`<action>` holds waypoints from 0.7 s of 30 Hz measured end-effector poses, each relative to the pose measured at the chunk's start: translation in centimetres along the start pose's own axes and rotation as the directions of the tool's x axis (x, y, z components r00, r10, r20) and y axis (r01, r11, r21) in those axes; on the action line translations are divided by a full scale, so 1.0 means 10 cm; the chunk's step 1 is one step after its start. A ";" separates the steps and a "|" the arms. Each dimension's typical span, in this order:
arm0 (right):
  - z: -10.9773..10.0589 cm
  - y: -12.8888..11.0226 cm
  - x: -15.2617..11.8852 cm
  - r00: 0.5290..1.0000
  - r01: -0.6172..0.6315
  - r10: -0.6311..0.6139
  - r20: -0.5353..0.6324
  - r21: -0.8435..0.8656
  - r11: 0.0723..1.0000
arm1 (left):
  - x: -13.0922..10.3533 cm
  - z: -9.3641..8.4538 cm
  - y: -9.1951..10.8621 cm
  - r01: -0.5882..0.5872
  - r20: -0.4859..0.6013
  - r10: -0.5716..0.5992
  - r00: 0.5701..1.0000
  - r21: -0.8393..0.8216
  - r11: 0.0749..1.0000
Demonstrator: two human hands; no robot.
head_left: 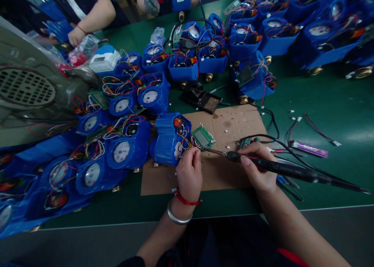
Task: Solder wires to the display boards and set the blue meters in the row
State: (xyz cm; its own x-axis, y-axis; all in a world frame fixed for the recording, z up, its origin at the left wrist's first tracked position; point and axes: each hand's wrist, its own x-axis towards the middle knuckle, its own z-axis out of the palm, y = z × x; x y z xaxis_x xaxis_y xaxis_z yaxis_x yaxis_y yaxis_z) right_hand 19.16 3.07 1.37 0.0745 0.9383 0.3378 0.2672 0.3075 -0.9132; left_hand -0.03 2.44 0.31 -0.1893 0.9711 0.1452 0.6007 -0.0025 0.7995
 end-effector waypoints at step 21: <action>0.05 0.03 -0.03 0.976 -0.123 0.156 -0.151 0.208 0.970 | -0.01 0.00 -0.01 0.013 0.003 -0.013 1.000 0.009 1.000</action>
State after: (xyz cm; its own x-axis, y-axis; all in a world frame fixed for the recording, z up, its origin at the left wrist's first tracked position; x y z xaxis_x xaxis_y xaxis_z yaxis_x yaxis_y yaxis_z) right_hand 18.70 2.96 0.85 0.2598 0.9399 0.2217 0.0499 0.2162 -0.9751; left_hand -0.03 2.34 0.24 -0.1946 0.9718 0.1331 0.6052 0.0121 0.7960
